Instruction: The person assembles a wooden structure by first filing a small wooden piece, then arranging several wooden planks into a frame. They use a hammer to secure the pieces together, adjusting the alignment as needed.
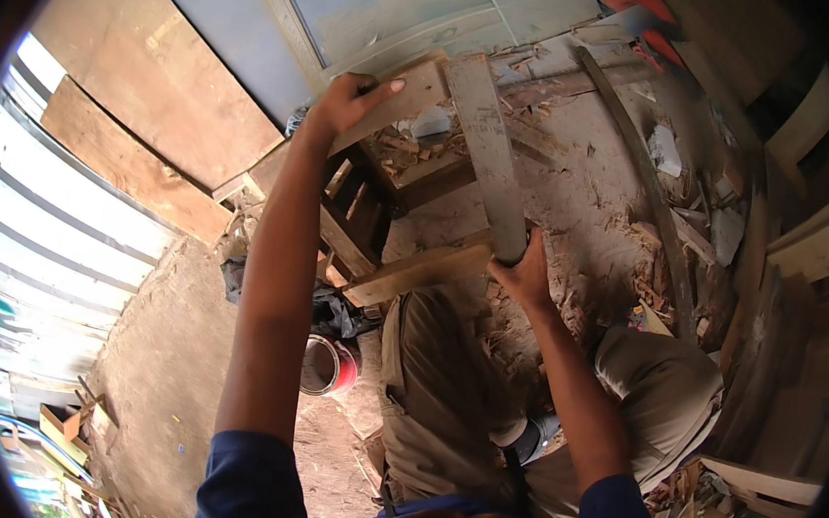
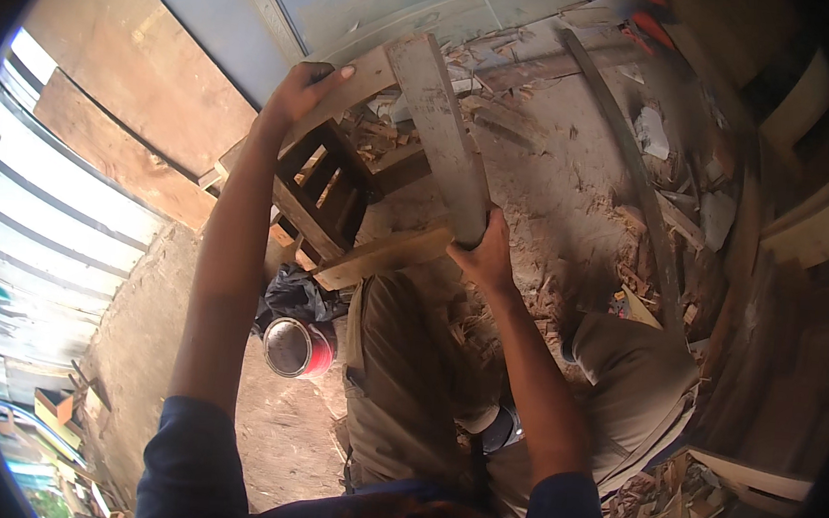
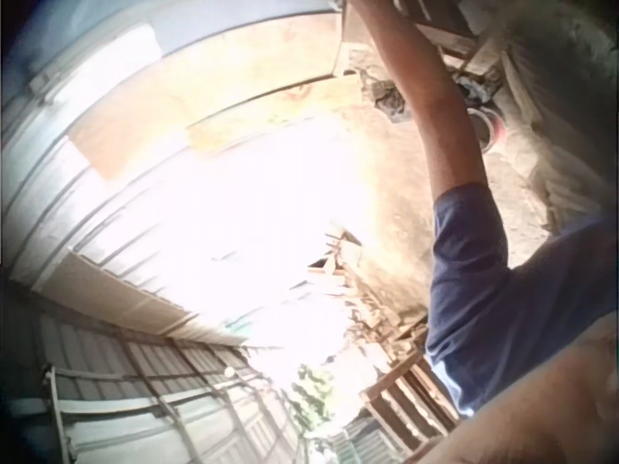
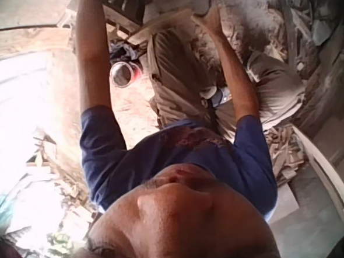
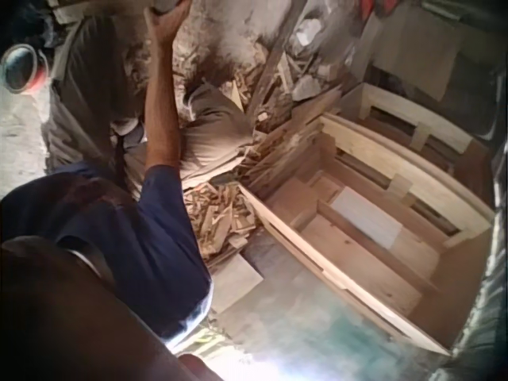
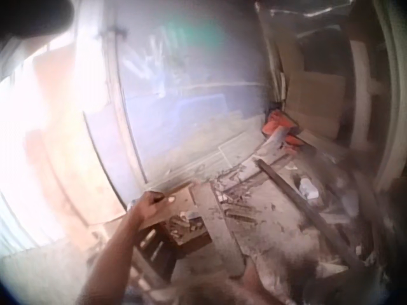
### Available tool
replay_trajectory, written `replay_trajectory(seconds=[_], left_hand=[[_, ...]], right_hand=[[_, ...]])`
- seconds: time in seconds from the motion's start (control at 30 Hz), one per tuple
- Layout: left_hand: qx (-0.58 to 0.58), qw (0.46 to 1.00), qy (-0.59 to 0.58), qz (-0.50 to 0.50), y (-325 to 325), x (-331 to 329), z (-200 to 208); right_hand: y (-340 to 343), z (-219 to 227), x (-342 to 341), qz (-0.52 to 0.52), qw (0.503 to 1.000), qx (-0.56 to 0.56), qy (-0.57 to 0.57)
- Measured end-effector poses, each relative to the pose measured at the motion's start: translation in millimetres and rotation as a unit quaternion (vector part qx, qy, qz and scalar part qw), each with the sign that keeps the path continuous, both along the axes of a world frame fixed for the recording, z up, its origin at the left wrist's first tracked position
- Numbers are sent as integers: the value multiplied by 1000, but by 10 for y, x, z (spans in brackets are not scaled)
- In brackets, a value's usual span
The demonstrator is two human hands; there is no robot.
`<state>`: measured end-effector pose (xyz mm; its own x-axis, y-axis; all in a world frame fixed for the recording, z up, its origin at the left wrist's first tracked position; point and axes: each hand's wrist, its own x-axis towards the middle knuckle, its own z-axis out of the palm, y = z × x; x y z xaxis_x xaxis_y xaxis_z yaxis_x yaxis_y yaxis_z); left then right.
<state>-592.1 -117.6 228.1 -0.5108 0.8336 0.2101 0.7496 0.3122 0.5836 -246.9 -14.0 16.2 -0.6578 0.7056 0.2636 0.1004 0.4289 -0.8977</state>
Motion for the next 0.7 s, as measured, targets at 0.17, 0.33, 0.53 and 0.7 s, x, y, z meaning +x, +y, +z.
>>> replay_trajectory(seconds=[0.17, 0.33, 0.53, 0.7], left_hand=[[-23, 1000, -12, 1, 45, -109, 47], [4, 1000, 12, -7, 127, -161, -3], [105, 992, 44, -53, 147, -132, -49], [210, 945, 199, -155, 428, 460, 5]], right_hand=[[229, 35, -69, 2, 999, -7, -38], [243, 57, -209, 61, 996, -4, -58], [386, -144, -236, 50, 997, 27, -54], [486, -334, -78, 52, 998, 30, -25]])
